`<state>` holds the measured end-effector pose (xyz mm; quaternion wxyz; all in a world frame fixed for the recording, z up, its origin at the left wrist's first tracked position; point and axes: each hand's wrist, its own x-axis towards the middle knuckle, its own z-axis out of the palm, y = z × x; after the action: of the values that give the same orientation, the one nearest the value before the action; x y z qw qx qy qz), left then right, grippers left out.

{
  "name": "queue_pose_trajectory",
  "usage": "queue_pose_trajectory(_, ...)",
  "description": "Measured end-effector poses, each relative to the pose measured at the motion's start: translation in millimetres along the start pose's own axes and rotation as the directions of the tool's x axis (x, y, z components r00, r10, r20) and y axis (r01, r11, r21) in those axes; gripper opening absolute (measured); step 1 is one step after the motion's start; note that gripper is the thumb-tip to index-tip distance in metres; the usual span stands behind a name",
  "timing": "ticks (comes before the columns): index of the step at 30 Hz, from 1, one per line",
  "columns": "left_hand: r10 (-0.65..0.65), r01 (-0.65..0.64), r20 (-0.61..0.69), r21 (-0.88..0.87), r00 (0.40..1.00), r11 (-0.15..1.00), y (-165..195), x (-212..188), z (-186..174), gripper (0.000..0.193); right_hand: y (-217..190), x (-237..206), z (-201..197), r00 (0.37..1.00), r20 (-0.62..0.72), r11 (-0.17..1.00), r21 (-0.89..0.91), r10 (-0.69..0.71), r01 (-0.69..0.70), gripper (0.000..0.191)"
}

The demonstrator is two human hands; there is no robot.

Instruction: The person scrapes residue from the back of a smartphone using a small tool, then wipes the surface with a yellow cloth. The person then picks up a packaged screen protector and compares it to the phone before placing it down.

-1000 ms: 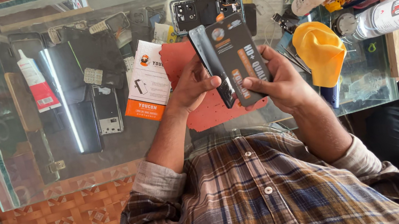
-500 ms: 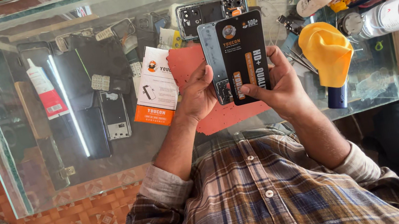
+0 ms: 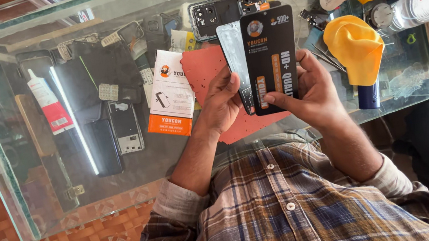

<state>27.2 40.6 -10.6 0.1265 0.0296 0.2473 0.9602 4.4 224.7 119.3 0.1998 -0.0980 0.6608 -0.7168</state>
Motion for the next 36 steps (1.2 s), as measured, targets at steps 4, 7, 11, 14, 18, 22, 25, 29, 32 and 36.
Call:
queue_pose_trajectory(4, -0.011, 0.011, -0.019, 0.041, 1.0, 0.999, -0.7, -0.5, 3.2, 0.048, -3.8, -1.1, -2.5, 1.0, 0.003, 0.997, -0.069, -0.026, 0.026, 0.059)
queue_pose_trajectory(7, -0.021, 0.024, -0.044, 0.074, 0.999, 0.997, -0.6, -1.3, 6.0, 0.045, -4.6, -0.2, -2.7, 1.0, 0.016, 0.999, -0.049, -0.022, 0.023, 0.058)
queue_pose_trajectory(11, -0.013, 0.018, -0.054, 0.101, 0.998, 0.995, -0.6, -2.3, 8.1, 0.045, -7.0, 1.2, -4.3, 0.997, 0.067, 0.997, -0.067, -0.044, 0.049, 0.058)
queue_pose_trajectory(14, -0.013, 0.02, -0.064, 0.108, 0.998, 0.994, -1.2, -1.9, 9.1, 0.044, -9.1, 2.0, -5.4, 0.995, 0.08, 0.994, -0.092, -0.053, 0.06, 0.059)
queue_pose_trajectory(18, -0.015, 0.024, -0.063, 0.134, 0.998, 0.991, -1.3, -2.6, 10.9, 0.046, -11.6, 2.8, -6.7, 0.994, 0.092, 0.989, -0.127, -0.065, 0.076, 0.057)
queue_pose_trajectory(22, -0.031, 0.044, -0.083, 0.157, 0.996, 0.987, -0.7, -3.1, 14.3, 0.051, -12.7, 2.4, -8.5, 0.99, 0.114, 0.987, -0.127, -0.08, 0.094, 0.056)
queue_pose_trajectory(25, -0.029, 0.042, -0.077, 0.17, 0.997, 0.985, 0.1, -2.6, 16.6, 0.054, -12.6, 2.0, -10.9, 0.988, 0.129, 0.981, -0.157, -0.09, 0.11, 0.054)
queue_pose_trajectory(29, -0.026, 0.04, -0.08, 0.183, 0.996, 0.982, -0.9, -1.8, 16.3, 0.059, -12.0, 1.4, -14.9, 0.982, 0.162, 0.975, -0.183, -0.1, 0.129, 0.052)
queue_pose_trajectory(32, -0.023, 0.036, -0.074, 0.176, 0.997, 0.984, -4.1, -2.5, 14.0, 0.06, -11.1, 0.9, -16.6, 0.983, 0.159, 0.971, -0.205, -0.09, 0.122, 0.053)
queue_pose_trajectory(36, -0.023, 0.033, -0.068, 0.155, 0.997, 0.987, -6.6, -2.8, 12.2, 0.062, -11.1, 1.1, -17.2, 0.983, 0.164, 0.972, -0.201, -0.086, 0.119, 0.052)
